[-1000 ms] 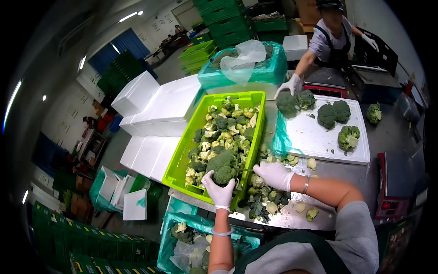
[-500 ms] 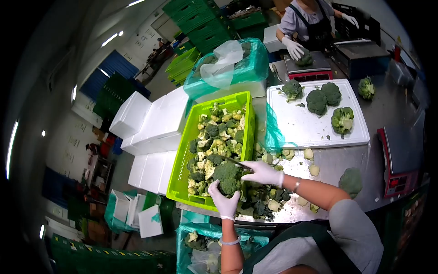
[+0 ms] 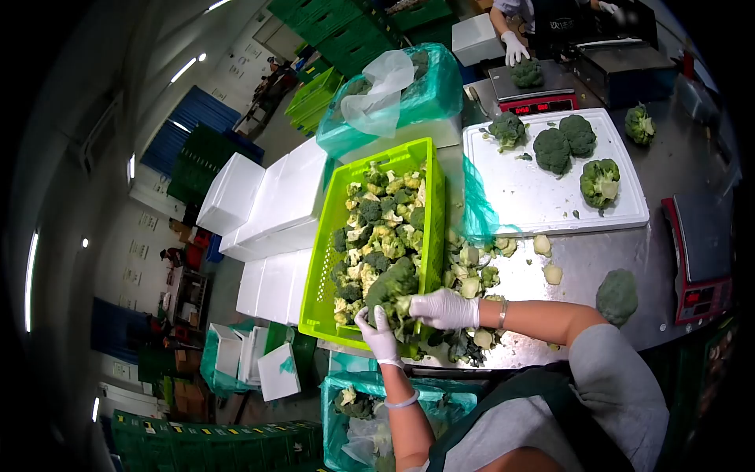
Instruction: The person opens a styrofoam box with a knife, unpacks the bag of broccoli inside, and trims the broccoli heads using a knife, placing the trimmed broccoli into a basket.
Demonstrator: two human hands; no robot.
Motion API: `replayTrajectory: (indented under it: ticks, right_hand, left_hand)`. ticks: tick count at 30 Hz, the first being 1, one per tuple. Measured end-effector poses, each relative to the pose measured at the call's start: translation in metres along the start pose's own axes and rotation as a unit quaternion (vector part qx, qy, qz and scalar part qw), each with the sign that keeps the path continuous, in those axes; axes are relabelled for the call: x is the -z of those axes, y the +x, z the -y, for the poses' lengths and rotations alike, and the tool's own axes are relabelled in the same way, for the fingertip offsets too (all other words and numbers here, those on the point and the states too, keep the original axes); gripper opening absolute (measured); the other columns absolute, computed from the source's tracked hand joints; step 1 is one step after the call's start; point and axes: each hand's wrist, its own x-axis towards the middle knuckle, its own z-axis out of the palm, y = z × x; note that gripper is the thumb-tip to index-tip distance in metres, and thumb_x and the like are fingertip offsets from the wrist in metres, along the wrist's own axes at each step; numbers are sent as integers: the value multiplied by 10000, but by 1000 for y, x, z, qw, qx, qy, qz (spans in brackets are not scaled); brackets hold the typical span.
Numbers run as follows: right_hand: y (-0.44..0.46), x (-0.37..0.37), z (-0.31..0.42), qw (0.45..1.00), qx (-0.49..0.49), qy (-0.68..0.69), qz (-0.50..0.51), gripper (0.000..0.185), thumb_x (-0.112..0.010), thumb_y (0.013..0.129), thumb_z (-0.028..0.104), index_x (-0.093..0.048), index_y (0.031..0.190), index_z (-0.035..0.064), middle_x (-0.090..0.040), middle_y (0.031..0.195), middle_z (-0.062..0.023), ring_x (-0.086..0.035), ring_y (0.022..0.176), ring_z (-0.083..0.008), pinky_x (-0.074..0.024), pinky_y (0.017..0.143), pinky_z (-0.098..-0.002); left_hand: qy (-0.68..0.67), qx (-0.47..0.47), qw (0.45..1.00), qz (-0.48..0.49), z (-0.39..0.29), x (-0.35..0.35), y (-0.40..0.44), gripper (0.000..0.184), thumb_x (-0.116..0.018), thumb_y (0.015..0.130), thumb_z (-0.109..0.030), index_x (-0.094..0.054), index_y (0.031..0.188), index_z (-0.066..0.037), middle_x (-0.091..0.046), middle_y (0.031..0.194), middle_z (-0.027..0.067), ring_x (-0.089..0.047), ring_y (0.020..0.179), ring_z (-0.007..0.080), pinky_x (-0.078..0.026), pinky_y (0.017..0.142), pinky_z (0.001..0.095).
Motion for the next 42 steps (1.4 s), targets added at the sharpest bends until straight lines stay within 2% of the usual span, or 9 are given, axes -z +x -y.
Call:
replayTrajectory:
  ticks: [4, 7, 15, 21, 23, 25, 27, 31, 42]
  right_hand:
    - [20, 8, 3, 980, -145, 83, -110, 403, -624, 793, 245, -500, 1135, 72, -541, 796, -120, -579, 642, -250, -477, 606, -353]
    - [40, 26, -3, 954, -263, 142, 9, 624, -697, 709, 383, -498, 1153, -8, -606, 851, -186, -594, 777, -322, -469, 712, -352]
    - [37, 11, -13, 955, -285, 67, -39, 496, -644, 722, 243, -492, 1149, 42, -598, 930, -187, -584, 828, -354, -474, 741, -392]
    - [13, -2, -1, 989, -117, 17, -89, 253, -617, 701, 133, -511, 921, 64, -546, 787, -105, -584, 705, -294, -480, 605, -361]
    - [-4, 1, 12, 997, -35, 46, 59, 229, -604, 728, 157, -517, 936, 112, -510, 758, -99, -577, 670, -271, -476, 570, -363]
    - [-33, -5, 32, 987, 64, 36, 146, 213, -603, 733, 157, -522, 929, 142, -483, 734, -72, -565, 636, -237, -471, 536, -351]
    - [-49, 14, 36, 993, 18, 80, 81, 219, -611, 743, 134, -530, 946, 144, -537, 804, -55, -591, 712, -228, -495, 577, -328]
    - [-35, 83, 9, 941, -309, -98, 98, 388, -595, 806, 367, -506, 1069, 96, -577, 854, -120, -603, 774, -257, -489, 644, -369]
    - [18, 69, 12, 938, -165, -182, 245, 166, -492, 804, 104, -478, 951, 27, -549, 789, -163, -598, 653, -347, -484, 567, -421]
  left_hand:
    - [-41, -3, 999, 22, -1, 1, 0, 452, -643, 820, -257, -424, 1106, 17, -472, 1060, 137, -448, 974, 228, -349, 904, 330]
    - [38, -60, 997, 25, -8, -4, -11, 546, -706, 756, -250, -412, 1127, 22, -423, 1099, 170, -416, 1034, 283, -317, 943, 372]
    - [63, -105, 992, 26, -7, -10, -6, 544, -722, 731, -255, -432, 1093, 30, -448, 1056, 186, -413, 1003, 302, -313, 930, 396]
    - [-6, -42, 999, -3, 23, -12, 15, 376, -620, 831, -291, -460, 1000, 5, -488, 965, 130, -451, 864, 238, -371, 839, 345]
    - [-114, 96, 989, -10, 30, -7, 21, 401, -546, 871, -377, -471, 1018, -11, -494, 1007, 124, -477, 881, 232, -394, 830, 346]
    - [-388, 184, 901, 61, 36, 7, 29, 574, -387, 908, -471, -361, 1323, -75, -498, 1231, 82, -496, 1103, 221, -403, 931, 375]
    - [-427, 177, 880, 110, 43, 11, 24, 548, -367, 907, -486, -392, 1300, -104, -508, 1218, 71, -509, 1084, 223, -411, 924, 398]
    - [-344, 124, 929, 52, 20, 7, 4, 414, -429, 914, -398, -394, 1193, -94, -463, 1127, 59, -444, 1032, 185, -371, 897, 337]
    - [-90, -36, 995, -13, 24, -5, 2, 438, -493, 898, -342, -414, 1136, 17, -445, 1078, 146, -418, 994, 230, -312, 930, 337]
